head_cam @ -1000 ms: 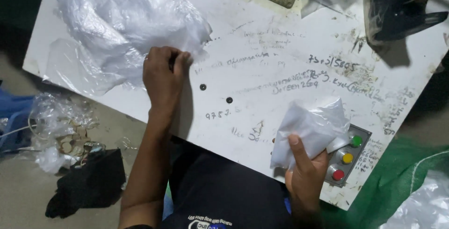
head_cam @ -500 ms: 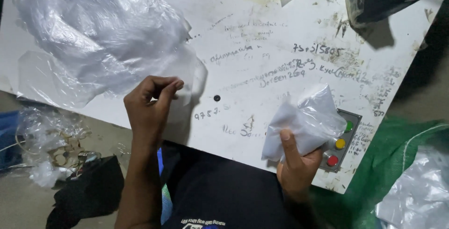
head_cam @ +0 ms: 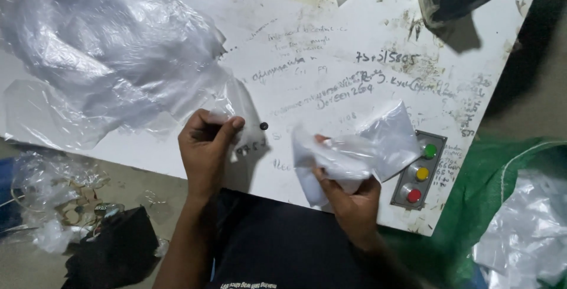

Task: The person is manually folding plastic bags and placing them into a collection bin at a workstation.

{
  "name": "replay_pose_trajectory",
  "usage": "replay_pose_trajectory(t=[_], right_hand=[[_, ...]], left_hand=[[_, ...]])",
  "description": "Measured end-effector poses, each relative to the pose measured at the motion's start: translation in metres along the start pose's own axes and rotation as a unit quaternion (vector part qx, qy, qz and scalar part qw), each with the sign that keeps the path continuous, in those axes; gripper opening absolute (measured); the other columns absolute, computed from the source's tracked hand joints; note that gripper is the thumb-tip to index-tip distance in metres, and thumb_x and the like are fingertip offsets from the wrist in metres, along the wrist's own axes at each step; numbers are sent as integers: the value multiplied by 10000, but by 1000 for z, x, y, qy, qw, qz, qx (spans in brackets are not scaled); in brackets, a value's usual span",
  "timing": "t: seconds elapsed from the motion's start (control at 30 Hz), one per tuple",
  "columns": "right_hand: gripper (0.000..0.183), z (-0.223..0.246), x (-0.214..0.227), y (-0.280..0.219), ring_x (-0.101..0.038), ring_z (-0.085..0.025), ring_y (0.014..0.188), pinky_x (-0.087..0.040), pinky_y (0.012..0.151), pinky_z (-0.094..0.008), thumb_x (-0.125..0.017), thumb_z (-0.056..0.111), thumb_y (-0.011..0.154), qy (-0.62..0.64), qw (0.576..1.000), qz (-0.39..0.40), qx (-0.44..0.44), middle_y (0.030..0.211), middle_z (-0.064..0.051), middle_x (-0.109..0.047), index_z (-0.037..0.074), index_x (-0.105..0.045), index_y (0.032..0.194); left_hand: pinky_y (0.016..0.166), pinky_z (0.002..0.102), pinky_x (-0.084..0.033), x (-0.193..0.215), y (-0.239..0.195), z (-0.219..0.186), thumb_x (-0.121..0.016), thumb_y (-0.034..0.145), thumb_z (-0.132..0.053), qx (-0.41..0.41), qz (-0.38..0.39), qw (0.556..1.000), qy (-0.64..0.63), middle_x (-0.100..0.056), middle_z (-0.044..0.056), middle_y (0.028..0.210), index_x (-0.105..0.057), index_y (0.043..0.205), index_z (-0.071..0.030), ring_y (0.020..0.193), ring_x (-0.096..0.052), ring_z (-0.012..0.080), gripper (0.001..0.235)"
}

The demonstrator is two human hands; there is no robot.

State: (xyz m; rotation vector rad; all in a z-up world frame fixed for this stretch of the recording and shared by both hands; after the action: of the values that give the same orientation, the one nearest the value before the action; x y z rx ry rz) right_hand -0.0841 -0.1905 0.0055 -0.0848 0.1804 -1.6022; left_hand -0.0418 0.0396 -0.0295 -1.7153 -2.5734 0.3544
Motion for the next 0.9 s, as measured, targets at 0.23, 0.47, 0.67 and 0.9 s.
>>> replay_pose_trajectory(t=[0.23,0.47,0.67,0.9], right_hand=[[374,-12,-4,15,-708,-321,1003,-551,842,-557,-797,41,794,-88,992,29,-89,967,-230,-749,-50,-699,1143],[352,-9,13,22,-647,-195,871,-565,719,-466,-849,14,731,37,992,-54,-111,865,-122,-716,-17,-702,1049],[362,-8,12,29,-697,-205,844,-612,722,-435,-804,-13,774,197,970,-58,-132,912,-127,-739,5,-684,1115],[361,-16,10,19,-669,-191,848,-589,747,-426,-827,-24,748,106,985,-62,-119,892,-119,-735,-1,-698,1085]], left_hand=[[636,275,-518,-36,-19,57,-659,1028,-227,188,154,965,-95,-574,0,599,-508,778,-106,626,-646,140,315],[654,390,-595,-50,-22,-13,-618,1010,-269,182,208,957,-84,-528,61,671,-561,888,-46,682,-709,270,261],[720,376,-573,-45,-19,17,-617,994,-277,272,198,914,-227,-617,80,714,-599,900,-72,755,-718,273,226],[724,354,-605,-50,-18,-3,-556,958,-257,323,121,888,-304,-637,96,837,-550,895,-91,785,-717,284,178]])
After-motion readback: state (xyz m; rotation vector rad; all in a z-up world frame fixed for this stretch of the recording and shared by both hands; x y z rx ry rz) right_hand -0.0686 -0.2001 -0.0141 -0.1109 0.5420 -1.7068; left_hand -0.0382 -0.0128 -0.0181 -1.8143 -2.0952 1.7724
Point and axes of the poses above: each hand's wrist, its own y-axis towards the middle knuckle, its own x-axis out of the back of the hand, z = x × y, the point moved 1 cm from there along y, towards the middle knuckle
